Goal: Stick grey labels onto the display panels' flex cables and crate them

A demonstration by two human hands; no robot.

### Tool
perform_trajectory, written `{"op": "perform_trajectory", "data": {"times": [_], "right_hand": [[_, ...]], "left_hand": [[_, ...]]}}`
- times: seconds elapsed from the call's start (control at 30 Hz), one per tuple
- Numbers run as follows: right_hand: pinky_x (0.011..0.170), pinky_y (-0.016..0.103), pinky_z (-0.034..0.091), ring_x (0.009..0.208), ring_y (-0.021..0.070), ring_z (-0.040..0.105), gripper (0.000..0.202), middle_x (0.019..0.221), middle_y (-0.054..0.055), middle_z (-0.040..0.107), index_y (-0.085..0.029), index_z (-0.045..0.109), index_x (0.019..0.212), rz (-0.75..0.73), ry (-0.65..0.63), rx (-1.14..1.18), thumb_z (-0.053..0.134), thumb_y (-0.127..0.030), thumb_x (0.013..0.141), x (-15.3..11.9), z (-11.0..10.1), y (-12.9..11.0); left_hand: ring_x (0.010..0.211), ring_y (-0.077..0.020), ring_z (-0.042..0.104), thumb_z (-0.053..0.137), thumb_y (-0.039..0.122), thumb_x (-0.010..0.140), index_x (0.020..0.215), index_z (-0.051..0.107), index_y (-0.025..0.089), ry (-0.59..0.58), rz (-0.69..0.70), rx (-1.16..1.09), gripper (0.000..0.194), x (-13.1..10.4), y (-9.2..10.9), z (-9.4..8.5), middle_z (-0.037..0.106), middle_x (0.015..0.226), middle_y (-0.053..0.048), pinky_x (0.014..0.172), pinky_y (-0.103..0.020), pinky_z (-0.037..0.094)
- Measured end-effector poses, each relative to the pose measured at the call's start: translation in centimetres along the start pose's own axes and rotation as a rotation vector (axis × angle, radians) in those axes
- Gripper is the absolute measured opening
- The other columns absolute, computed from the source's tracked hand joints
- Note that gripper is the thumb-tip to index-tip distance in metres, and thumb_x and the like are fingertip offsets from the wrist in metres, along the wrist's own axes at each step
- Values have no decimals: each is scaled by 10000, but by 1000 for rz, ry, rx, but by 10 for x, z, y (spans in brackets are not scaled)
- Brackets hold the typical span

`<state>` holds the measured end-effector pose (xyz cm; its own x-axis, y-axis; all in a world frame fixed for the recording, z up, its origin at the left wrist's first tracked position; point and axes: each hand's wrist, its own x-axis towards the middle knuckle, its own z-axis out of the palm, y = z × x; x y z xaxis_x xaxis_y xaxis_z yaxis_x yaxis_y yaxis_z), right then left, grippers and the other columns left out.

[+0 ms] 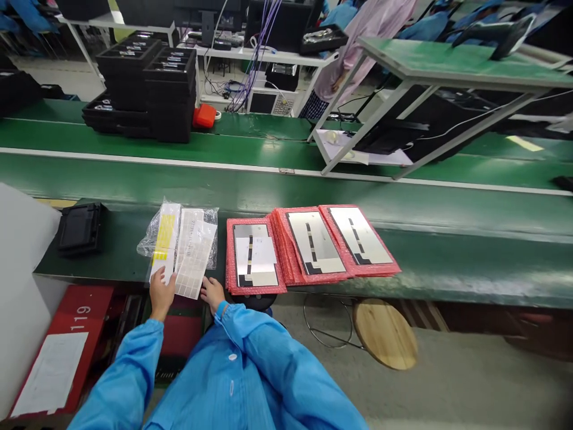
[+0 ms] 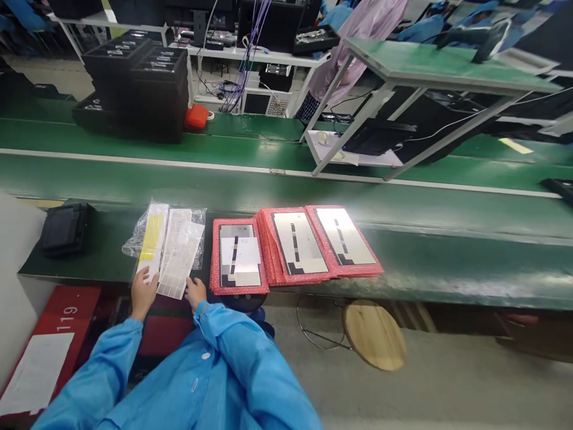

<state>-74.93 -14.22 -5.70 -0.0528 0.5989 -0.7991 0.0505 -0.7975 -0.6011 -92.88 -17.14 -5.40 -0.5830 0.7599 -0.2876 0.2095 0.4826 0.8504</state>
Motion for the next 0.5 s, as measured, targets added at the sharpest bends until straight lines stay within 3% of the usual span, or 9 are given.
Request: {"op": "perform_trajectory", "data": {"times": [0.1,0.2,0.27,0.37,0.5], "right_hand": [[765,325,595,860,155,671,334,1095,70,680,-144,603,1277,108,9,-41,625,-351,1016,-12,-12,15],[724,289,586,820,134,655,243,1039,47,673,-137,634,1178,149,-27,-91,647,-308,1004,-17,-19,21],[690,265,568,770,117,639,192,966,26,671,-131,650,1111,144,-62,-135,656,-287,998,-16,-20,19],[634,241,526,671,99,606,131,809,-12,652,-125,671,979,131,-120,-214,683,-254,973,-14,-25,15],[616,238,480,593,98,586,26,691,-30,651,-133,707,858,113,-168,-270,728,-139,873,-24,-51,16]], "left_hand": [[1392,-341,484,609,426,911,1484,361,187,43,-400,-177,669,-37,-16,8,419,1509,-210,1128,-526,453],[1192,-327,654,521,406,953,1414,428,158,-137,-701,-408,531,-57,-19,27,555,1341,-216,955,-505,568],[1120,-297,697,473,370,969,1359,489,153,-278,-779,-548,447,-57,-11,40,612,1271,-204,925,-469,587],[1203,-279,671,498,402,961,1325,545,180,-436,-803,-675,429,-45,7,53,627,1311,-184,977,-453,571],[1377,-311,549,561,472,924,1390,510,172,-511,-857,-645,556,-31,20,58,540,1452,-207,1065,-536,508]]}}
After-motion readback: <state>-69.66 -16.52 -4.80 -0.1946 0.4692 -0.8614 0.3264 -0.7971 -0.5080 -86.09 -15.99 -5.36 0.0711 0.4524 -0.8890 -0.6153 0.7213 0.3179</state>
